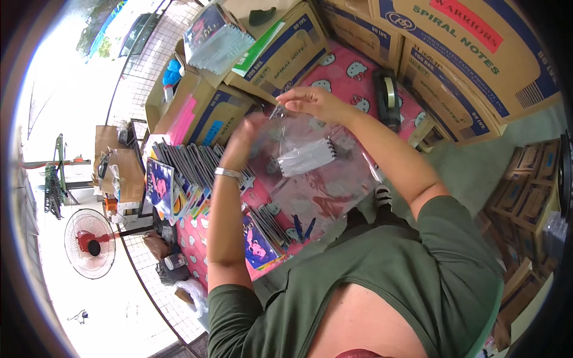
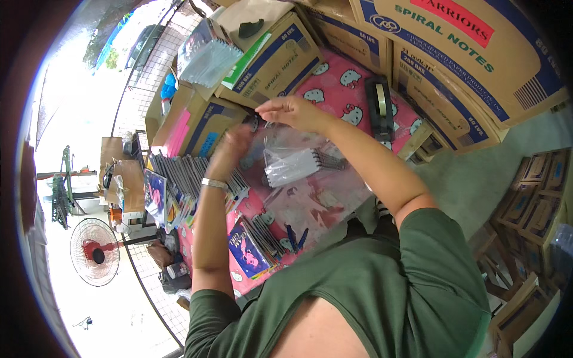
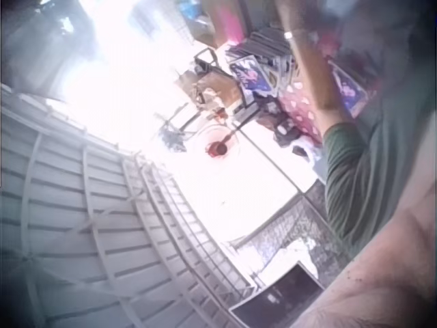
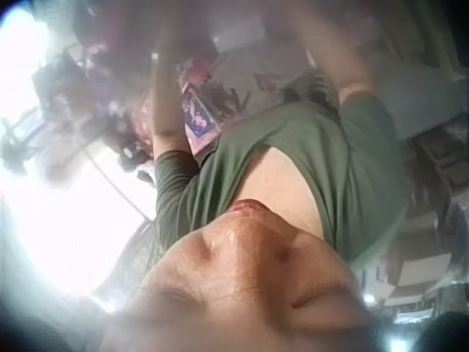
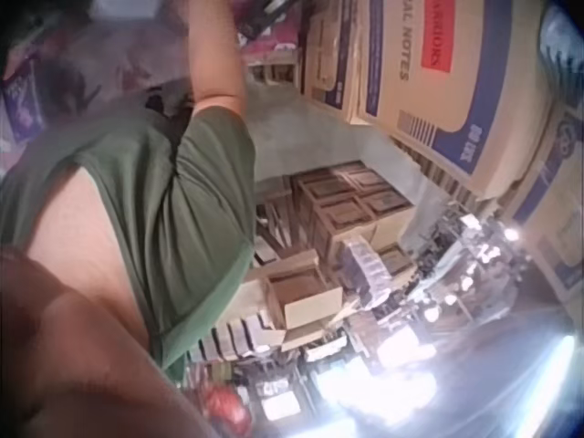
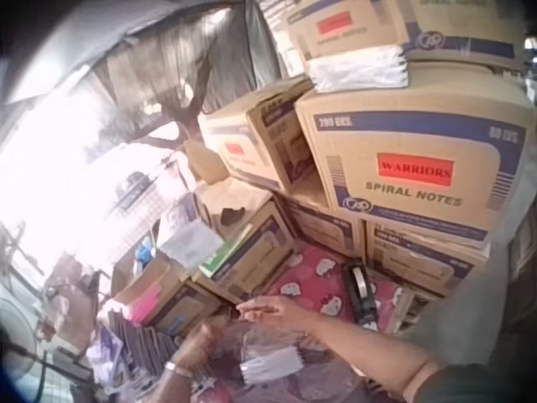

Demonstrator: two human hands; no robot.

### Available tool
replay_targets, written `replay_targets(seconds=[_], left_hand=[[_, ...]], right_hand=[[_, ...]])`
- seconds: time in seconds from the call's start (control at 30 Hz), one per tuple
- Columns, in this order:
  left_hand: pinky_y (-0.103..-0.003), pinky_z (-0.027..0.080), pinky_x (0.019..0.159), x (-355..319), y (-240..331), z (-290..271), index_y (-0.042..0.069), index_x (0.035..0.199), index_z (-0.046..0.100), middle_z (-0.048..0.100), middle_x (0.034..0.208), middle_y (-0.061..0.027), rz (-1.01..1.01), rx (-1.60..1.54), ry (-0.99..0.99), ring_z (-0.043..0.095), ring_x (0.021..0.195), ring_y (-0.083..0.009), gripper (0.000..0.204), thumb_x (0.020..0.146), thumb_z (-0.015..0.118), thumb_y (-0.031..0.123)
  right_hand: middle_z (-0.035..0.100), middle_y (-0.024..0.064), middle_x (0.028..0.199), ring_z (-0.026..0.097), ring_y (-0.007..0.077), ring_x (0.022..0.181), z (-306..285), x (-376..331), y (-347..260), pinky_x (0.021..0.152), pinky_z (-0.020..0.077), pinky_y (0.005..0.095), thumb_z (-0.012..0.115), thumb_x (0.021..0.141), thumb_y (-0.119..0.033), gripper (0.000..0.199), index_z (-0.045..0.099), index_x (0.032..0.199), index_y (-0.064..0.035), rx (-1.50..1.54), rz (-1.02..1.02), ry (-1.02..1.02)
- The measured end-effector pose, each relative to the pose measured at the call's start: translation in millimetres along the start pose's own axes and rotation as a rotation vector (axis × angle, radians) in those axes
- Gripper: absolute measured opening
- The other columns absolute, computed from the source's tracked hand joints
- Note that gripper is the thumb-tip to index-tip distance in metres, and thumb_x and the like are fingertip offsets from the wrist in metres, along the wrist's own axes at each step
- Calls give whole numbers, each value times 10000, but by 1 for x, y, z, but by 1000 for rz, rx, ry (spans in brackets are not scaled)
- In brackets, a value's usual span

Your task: The person places stacks of notebooks into individual plastic bags, seals each bag using a tape dispenser, and then moves the packaged notebooks into a shipping box.

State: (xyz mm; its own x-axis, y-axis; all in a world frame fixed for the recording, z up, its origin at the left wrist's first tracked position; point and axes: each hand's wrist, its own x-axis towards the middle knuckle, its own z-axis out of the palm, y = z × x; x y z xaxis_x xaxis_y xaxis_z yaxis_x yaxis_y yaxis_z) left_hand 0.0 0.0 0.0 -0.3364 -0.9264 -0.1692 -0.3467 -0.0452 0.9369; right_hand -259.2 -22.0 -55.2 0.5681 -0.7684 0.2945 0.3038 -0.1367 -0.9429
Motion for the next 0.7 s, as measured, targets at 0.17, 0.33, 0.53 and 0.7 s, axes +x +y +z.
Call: replay_targets(seconds=[0.17,0.33,0.53,0.7], left_hand=[[-353,410,1003,-40,-115,15,-53,1279,518,564,1282,-136,29,-172,-221,555,1144,-253,881,863,401,715],[-406,452,958,-77,-47,85,63,1185,634,626,1161,-132,307,555,80,569,1114,-317,574,645,814,138],[-368,441,775,-77,-77,90,91,868,722,667,885,-35,300,708,325,596,912,-251,203,671,766,70],[-365,353,803,-56,-70,87,165,918,739,678,793,17,94,745,349,599,837,-213,256,668,792,188]], right_hand=[[646,109,1130,599,217,1080,15,-26,26,935,468,338,585,946,-361,453,564,1239,-16,-309,106,-279],[650,179,1069,614,340,1033,42,-86,3,880,493,411,637,883,-299,609,404,1389,-52,-756,-242,-134],[650,217,881,643,391,794,75,-68,3,706,521,463,579,866,-135,638,314,1441,-50,-978,157,-68],[657,227,818,648,378,753,69,-33,-7,674,512,481,567,892,-211,590,354,1420,-54,-1067,435,12]])
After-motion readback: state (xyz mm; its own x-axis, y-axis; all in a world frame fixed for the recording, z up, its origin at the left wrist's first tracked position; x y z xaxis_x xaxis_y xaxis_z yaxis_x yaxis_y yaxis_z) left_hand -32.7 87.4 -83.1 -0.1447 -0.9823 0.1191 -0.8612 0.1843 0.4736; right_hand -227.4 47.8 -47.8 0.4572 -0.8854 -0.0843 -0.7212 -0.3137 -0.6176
